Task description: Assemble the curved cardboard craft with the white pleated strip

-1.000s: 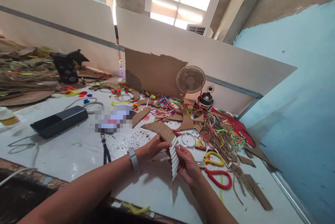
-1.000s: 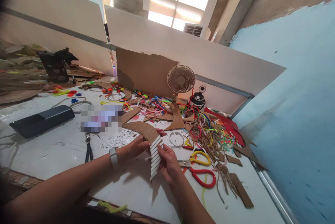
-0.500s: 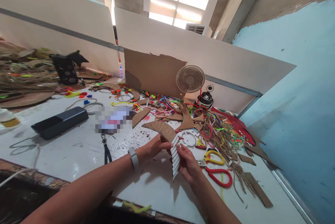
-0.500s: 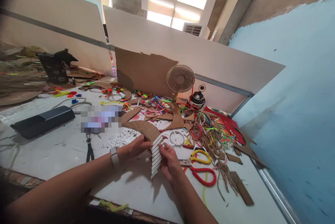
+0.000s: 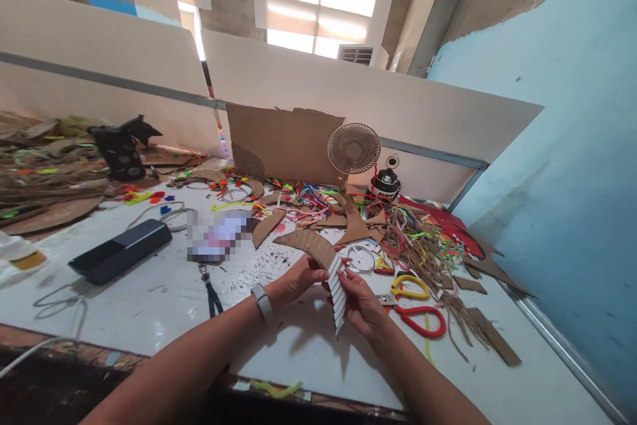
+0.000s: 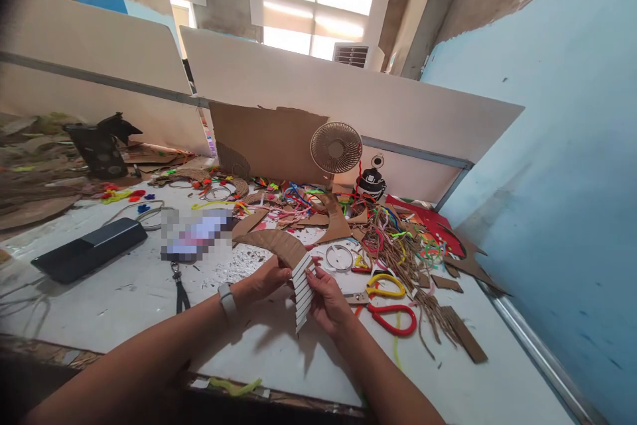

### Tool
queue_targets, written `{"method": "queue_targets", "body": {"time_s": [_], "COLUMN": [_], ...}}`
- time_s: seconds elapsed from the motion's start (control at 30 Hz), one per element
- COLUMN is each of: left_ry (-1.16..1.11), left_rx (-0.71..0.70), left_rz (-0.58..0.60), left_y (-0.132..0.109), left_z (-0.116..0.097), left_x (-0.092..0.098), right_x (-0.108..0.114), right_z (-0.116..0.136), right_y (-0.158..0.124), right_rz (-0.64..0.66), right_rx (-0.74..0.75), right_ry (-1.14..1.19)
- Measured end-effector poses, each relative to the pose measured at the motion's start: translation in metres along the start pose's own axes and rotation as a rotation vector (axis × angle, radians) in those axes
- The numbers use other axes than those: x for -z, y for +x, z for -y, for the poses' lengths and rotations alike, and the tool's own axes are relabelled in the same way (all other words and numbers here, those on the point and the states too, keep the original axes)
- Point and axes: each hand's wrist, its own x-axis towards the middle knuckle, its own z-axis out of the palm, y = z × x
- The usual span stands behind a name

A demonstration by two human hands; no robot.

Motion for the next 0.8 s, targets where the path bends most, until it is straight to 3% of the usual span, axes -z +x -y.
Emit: {"method": "queue_targets", "body": {"time_s": [0.27,0.6,0.8], "left_ry": [0.010,0.126,0.113], "left_rx": [-0.002,-0.005,-0.003], "left_rz": [0.050,-0.160,-0.094], "left_y": [-0.001,0.004,0.001], "left_z": [0.010,0.026,0.017], "left_x": [-0.003,0.004,-0.002], "right_x": [0.003,0.004,0.003], "right_z": [-0.001,-0.001,0.001], "right_y": [-0.001,0.000,-0.003], "right_rz": [0.015,0.033,0.040], "right_rx": [0.011,0.060,0.012], "right_ry": [0.012,-0.002,-0.009]}}
